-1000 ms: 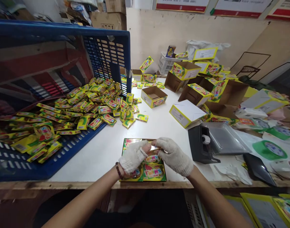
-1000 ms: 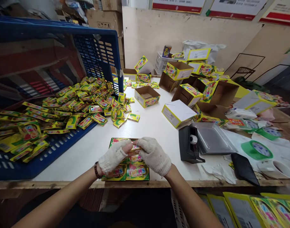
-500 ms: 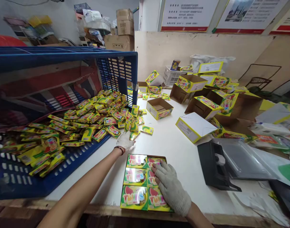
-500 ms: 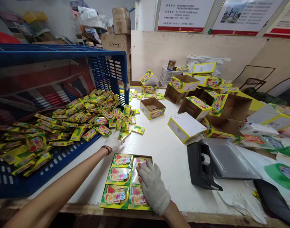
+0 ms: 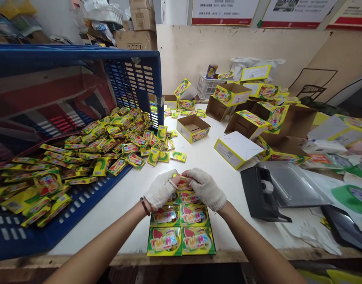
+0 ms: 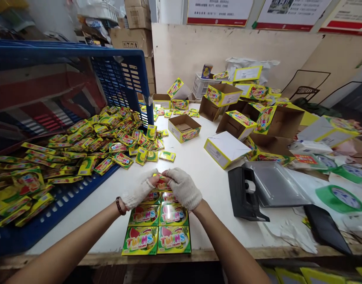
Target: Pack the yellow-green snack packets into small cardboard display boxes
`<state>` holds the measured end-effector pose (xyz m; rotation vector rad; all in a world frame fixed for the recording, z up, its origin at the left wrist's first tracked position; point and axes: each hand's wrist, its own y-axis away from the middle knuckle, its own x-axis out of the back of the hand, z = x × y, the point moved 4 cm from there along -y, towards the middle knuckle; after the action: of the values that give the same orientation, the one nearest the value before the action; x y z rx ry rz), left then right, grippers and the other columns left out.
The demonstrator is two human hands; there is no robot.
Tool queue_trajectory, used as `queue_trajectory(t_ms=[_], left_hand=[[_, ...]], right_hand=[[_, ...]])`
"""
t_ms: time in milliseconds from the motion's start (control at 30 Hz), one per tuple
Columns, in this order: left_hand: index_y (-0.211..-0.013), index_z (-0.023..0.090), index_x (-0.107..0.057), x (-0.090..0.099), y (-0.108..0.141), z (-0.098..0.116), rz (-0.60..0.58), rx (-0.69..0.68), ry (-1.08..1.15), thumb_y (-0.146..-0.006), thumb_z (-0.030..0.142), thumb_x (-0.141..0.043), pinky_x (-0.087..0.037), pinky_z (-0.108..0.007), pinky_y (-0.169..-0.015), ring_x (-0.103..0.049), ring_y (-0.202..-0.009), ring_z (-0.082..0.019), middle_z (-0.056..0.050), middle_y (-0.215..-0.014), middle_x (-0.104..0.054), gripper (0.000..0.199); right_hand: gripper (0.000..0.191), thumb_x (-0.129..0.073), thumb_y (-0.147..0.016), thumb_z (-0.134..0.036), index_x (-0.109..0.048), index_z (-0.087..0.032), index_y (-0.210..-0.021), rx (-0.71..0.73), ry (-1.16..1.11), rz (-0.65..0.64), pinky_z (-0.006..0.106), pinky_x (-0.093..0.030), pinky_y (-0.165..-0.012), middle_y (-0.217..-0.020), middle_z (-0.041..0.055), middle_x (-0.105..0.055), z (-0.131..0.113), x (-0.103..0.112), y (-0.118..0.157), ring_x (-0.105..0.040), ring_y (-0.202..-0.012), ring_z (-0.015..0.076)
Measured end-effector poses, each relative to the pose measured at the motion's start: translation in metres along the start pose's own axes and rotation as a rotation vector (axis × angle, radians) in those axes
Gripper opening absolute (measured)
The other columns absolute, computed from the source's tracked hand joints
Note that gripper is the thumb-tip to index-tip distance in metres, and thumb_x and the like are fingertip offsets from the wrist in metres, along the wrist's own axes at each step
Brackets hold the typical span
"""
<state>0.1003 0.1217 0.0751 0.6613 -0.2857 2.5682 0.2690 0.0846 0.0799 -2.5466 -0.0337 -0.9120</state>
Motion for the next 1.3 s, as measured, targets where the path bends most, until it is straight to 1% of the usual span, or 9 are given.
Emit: queue_trajectory(t_ms=[100,200,400,567,867,1033,1133,1233,1300], left_hand=[[-0.112,0.017,-0.061,0.002,0.016,-0.004,0.165,-0.049,-0.328,-0.089,0.043,-0.044,-0.046,-0.041,-0.092,-0.060,-0.101,-0.025,-0.011,-0.108,-0.066,0.038],[-0.114,0.015,-0.061,-0.002,0.030,-0.024,0.157,-0.045,-0.453,-0.089,0.039,-0.044,-0.046,-0.042,-0.092,-0.060,-0.102,-0.026,-0.012,-0.104,-0.066,0.039],[-0.093,0.019,-0.064,-0.015,0.048,-0.037,0.166,-0.078,-0.309,-0.097,0.042,-0.033,-0.047,-0.036,-0.089,-0.059,-0.095,-0.020,-0.006,-0.091,-0.063,0.039],[-0.111,0.017,-0.063,-0.018,0.047,-0.030,0.112,-0.141,-0.475,-0.095,0.046,-0.039,-0.046,-0.041,-0.089,-0.055,-0.096,-0.024,-0.008,-0.095,-0.063,0.041],[-0.123,0.014,-0.061,-0.024,0.041,-0.023,-0.017,-0.146,-0.864,-0.091,0.042,-0.048,-0.042,-0.049,-0.089,-0.059,-0.096,-0.030,-0.012,-0.102,-0.066,0.045],[-0.135,0.016,-0.053,-0.037,0.039,-0.013,-0.082,-0.176,-0.966,-0.091,0.043,-0.044,-0.025,-0.063,-0.104,-0.051,-0.122,-0.036,-0.018,-0.133,-0.058,0.053],[-0.141,0.018,-0.047,-0.043,0.039,-0.015,-0.156,-0.152,-1.007,-0.092,0.041,-0.037,-0.021,-0.063,-0.107,-0.045,-0.129,-0.035,-0.017,-0.140,-0.053,0.055],[-0.143,0.019,-0.046,-0.045,0.038,-0.019,-0.192,-0.138,-1.078,-0.092,0.042,-0.034,-0.020,-0.062,-0.106,-0.042,-0.132,-0.037,-0.018,-0.146,-0.047,0.057],[-0.142,0.021,-0.048,-0.046,0.036,-0.021,-0.203,-0.127,-1.126,-0.092,0.044,-0.034,-0.021,-0.062,-0.105,-0.040,-0.133,-0.039,-0.018,-0.148,-0.044,0.057]], right_hand=[[0.022,-0.050,-0.087,-0.017,-0.072,-0.020,-0.090,-0.170,0.082,-0.109,0.033,-0.053,-0.084,-0.091,0.0054,-0.072,0.016,-0.005,0.005,-0.066,-0.087,0.0185],[0.021,-0.051,-0.087,-0.018,-0.072,-0.020,-0.083,-0.210,0.134,-0.098,0.032,-0.051,-0.086,-0.094,0.0066,-0.072,0.031,-0.014,0.023,-0.065,-0.091,0.0188],[0.026,-0.047,-0.093,-0.019,-0.070,-0.017,-0.106,-0.079,0.317,-0.221,0.036,-0.046,-0.092,-0.105,0.0091,-0.071,0.022,-0.038,0.040,-0.063,-0.098,0.0213],[0.027,-0.049,-0.095,-0.029,-0.064,-0.017,-0.115,-0.124,0.589,-0.298,0.040,-0.039,-0.095,-0.106,0.0111,-0.067,0.006,-0.035,0.037,-0.055,-0.105,0.0256],[0.038,-0.044,-0.094,-0.047,-0.061,-0.017,-0.109,-0.250,0.642,-0.399,0.041,-0.045,-0.083,-0.106,0.0131,-0.065,0.000,-0.037,0.033,-0.058,-0.097,0.0273],[0.034,-0.051,-0.092,-0.034,-0.059,-0.017,-0.120,-0.270,0.341,-0.289,0.039,-0.046,-0.092,-0.115,0.0125,-0.066,0.012,-0.038,0.037,-0.059,-0.107,0.0247],[0.050,-0.057,-0.087,-0.025,-0.048,-0.017,-0.136,-0.397,0.155,-0.038,0.031,-0.047,-0.095,-0.131,0.0112,-0.060,0.031,0.003,0.048,-0.059,-0.110,0.0194],[0.045,-0.054,-0.088,-0.022,-0.051,-0.021,-0.132,-0.731,0.248,0.254,0.028,-0.051,-0.087,-0.118,0.0061,-0.066,0.062,0.092,0.069,-0.063,-0.098,0.0175],[0.036,-0.039,-0.096,-0.021,-0.052,-0.016,-0.129,-0.839,0.334,0.371,0.032,-0.047,-0.095,-0.123,0.0103,-0.062,0.078,0.156,0.082,-0.058,-0.110,0.0194]])
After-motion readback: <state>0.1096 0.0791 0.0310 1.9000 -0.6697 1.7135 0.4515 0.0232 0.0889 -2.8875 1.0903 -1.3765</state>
